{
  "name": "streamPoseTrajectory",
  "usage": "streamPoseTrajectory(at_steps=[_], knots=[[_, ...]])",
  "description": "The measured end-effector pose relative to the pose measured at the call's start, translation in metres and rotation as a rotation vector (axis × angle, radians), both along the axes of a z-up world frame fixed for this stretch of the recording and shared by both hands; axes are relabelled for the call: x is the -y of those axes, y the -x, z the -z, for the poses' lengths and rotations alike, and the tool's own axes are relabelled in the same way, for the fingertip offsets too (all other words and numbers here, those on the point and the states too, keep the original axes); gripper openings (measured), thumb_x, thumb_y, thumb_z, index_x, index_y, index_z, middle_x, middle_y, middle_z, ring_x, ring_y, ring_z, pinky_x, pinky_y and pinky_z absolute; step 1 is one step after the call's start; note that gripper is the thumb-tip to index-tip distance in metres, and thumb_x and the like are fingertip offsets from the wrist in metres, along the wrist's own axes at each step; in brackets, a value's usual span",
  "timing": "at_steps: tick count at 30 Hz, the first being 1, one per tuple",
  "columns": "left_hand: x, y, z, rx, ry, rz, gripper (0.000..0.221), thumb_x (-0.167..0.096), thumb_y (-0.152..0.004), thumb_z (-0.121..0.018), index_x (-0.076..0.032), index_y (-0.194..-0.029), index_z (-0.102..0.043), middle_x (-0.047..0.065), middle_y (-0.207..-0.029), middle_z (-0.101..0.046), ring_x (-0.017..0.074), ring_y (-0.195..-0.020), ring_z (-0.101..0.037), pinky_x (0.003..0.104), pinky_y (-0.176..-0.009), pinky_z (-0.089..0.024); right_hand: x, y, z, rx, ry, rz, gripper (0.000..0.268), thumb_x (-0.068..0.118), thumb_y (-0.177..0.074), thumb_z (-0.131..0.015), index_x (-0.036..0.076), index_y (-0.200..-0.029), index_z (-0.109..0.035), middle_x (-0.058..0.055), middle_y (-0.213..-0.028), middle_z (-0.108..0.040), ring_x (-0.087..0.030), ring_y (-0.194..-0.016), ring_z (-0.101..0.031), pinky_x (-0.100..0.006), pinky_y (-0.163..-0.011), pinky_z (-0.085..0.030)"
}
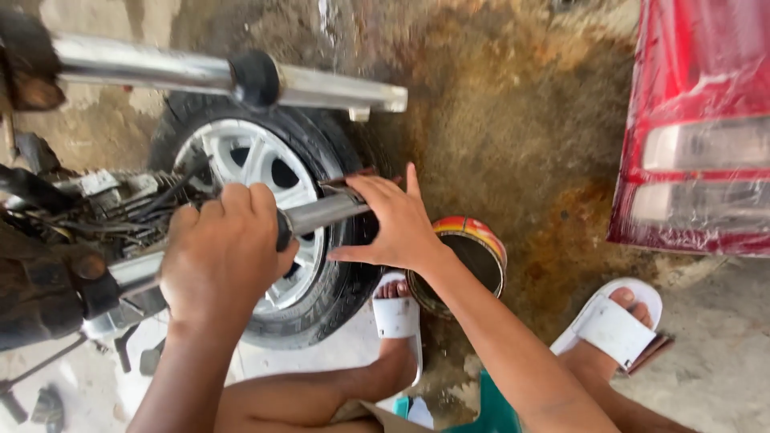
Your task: The person scrubs the chrome front fork tubes of a motorcycle with a small abrasive pad. They hold the fork with one hand and rub the surface with the other, focusing on cleaning the metal near the wheel.
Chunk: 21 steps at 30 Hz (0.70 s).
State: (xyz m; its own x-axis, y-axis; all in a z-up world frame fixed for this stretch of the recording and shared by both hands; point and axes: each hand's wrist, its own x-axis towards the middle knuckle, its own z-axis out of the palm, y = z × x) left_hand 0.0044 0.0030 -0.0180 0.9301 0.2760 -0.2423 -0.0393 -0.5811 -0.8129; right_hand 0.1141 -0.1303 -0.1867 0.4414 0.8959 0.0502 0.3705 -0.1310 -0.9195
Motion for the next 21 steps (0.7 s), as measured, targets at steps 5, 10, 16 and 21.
streamPoseTrajectory(at_steps=[5, 10, 16, 21], knots=[[0.001, -0.002, -0.003, -0.098, -0.004, -0.054, 0.065, -0.091, -0.089, -0.053, -0.026, -0.082, -0.048, -0.011, -0.07, -0.049, 0.003, -0.052, -0.046, 0.023, -0.058, -0.036, -0.008, 0.025, -0.051, -0.047, -0.086, -0.009, 0.122, 0.091, -0.066, -0.029, 0.001, -0.146, -0.044, -0.016, -0.151, -0.054, -0.031, -0.14, -0.051, -0.067, -0.125, -0.004], [-0.001, -0.007, -0.005, -0.117, 0.004, -0.092, 0.067, -0.091, -0.095, -0.047, -0.026, -0.079, -0.047, -0.01, -0.068, -0.045, 0.0036, -0.05, -0.04, 0.023, -0.055, -0.033, -0.005, 0.003, -0.018, 0.037, 0.027, 0.048, 0.105, 0.081, -0.07, -0.059, 0.005, -0.142, -0.055, -0.011, -0.14, -0.063, -0.028, -0.132, -0.056, -0.069, -0.119, 0.0], [0.004, 0.004, -0.003, -0.042, -0.044, 0.008, 0.065, -0.091, -0.081, -0.06, -0.027, -0.085, -0.047, -0.012, -0.074, -0.051, 0.004, -0.056, -0.051, 0.025, -0.062, -0.037, 0.002, 0.022, -0.033, -0.084, -0.207, 0.014, 0.108, 0.083, -0.069, -0.048, 0.008, -0.147, -0.049, -0.008, -0.149, -0.059, -0.024, -0.14, -0.055, -0.071, -0.125, -0.003], [0.0, -0.003, -0.003, -0.073, -0.003, -0.028, 0.068, -0.091, -0.086, -0.057, -0.025, -0.077, -0.045, -0.01, -0.066, -0.044, 0.0037, -0.048, -0.038, 0.024, -0.054, -0.032, 0.001, 0.013, -0.044, -0.072, -0.114, -0.014, 0.123, 0.088, -0.063, -0.045, -0.004, -0.145, -0.047, -0.022, -0.148, -0.053, -0.035, -0.139, -0.051, -0.068, -0.121, -0.005]])
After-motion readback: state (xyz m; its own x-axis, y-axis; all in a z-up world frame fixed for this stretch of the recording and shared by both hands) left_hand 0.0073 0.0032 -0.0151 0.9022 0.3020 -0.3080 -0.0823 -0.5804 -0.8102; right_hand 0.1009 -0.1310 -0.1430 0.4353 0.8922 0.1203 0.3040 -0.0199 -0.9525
